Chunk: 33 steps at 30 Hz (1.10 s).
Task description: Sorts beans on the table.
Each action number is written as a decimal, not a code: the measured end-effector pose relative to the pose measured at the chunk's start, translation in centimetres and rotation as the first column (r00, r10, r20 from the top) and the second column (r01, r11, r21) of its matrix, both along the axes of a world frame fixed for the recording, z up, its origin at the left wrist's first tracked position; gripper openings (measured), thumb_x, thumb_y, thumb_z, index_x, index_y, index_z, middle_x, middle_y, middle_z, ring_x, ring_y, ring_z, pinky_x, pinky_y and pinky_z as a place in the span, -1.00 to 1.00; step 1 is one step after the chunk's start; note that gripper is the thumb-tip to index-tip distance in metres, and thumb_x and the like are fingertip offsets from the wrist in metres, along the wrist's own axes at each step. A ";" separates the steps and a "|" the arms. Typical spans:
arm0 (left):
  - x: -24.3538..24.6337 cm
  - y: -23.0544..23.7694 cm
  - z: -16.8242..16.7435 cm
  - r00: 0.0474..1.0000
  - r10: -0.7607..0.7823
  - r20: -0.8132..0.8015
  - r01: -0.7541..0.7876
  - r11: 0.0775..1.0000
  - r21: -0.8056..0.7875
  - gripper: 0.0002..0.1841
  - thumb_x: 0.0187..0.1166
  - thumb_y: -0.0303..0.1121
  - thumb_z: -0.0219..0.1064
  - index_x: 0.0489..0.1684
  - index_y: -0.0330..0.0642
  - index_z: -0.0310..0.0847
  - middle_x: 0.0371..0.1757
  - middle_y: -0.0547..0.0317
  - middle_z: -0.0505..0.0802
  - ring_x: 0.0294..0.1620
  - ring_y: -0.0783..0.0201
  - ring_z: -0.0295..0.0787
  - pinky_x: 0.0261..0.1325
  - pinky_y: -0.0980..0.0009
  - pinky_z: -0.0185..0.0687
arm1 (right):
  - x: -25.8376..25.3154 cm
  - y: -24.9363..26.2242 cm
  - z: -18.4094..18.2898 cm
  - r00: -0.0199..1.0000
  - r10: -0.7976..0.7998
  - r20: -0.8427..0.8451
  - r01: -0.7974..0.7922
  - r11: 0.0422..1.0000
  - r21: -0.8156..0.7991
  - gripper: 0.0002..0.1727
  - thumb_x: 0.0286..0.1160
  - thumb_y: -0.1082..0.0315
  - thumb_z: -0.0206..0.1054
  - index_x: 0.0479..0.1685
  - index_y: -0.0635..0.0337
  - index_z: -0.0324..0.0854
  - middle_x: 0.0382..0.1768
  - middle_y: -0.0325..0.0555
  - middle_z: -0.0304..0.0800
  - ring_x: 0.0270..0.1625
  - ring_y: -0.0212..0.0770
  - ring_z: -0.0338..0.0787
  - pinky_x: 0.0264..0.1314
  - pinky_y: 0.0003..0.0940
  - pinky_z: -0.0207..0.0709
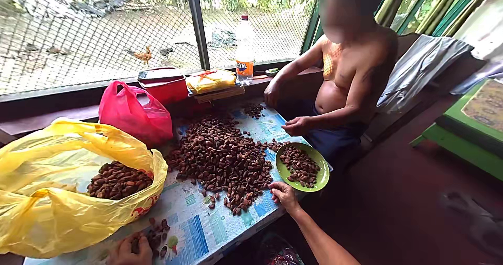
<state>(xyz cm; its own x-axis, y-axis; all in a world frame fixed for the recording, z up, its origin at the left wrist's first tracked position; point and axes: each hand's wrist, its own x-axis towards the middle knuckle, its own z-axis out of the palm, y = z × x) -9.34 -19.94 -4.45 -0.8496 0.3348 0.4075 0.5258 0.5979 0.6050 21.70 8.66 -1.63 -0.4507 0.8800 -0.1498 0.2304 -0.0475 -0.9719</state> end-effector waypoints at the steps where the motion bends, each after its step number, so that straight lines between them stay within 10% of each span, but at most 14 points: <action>1: 0.0 0.0 0.1 1.000 -0.003 0.008 0.003 1.000 -0.003 -0.69 0.63 -0.41 0.25 0.02 -0.57 0.74 0.17 -0.60 0.77 0.33 -0.57 0.64 0.48 -0.34 0.35 | 0.0 0.0 0.0 1.000 0.000 0.005 0.000 1.000 0.008 -0.76 0.60 0.61 0.16 0.09 0.51 0.67 -0.32 -0.04 0.80 -0.51 -0.46 0.69 -0.40 -0.56 0.62; 12: 0.2 0.4 0.2 1.000 0.024 -0.005 -0.024 0.999 -0.024 -0.62 0.71 -0.33 0.13 0.10 -0.51 0.75 0.20 -0.57 0.77 0.36 -0.56 0.62 0.45 -0.38 0.31 | -0.1 -0.4 -1.1 1.000 -0.025 -0.003 0.025 0.986 0.166 -0.74 0.54 0.64 0.17 0.07 0.53 0.70 -0.29 0.03 0.83 -0.52 -0.46 0.70 -0.42 -0.57 0.62; 20: -0.1 -0.6 -0.3 0.998 0.042 0.040 -0.051 0.964 0.260 -0.65 0.74 -0.55 -0.04 -0.04 -0.78 0.60 0.23 -0.67 0.71 0.43 -0.33 0.59 0.60 0.14 0.32 | 0.0 -0.4 -1.2 1.000 -0.015 0.000 0.015 0.984 0.180 -0.74 0.55 0.62 0.17 0.07 0.52 0.71 -0.26 0.04 0.83 -0.50 -0.44 0.71 -0.40 -0.56 0.64; 33: 0.0 -0.7 -0.4 0.995 0.032 0.098 -0.058 0.958 0.281 -0.69 0.63 -0.61 0.02 0.06 -0.77 0.57 0.25 -0.69 0.68 0.42 -0.32 0.57 0.55 0.11 0.38 | 0.0 -0.5 -1.3 1.000 -0.016 -0.007 0.017 0.982 0.189 -0.75 0.54 0.63 0.18 0.06 0.52 0.71 -0.25 0.05 0.83 -0.49 -0.45 0.72 -0.39 -0.57 0.64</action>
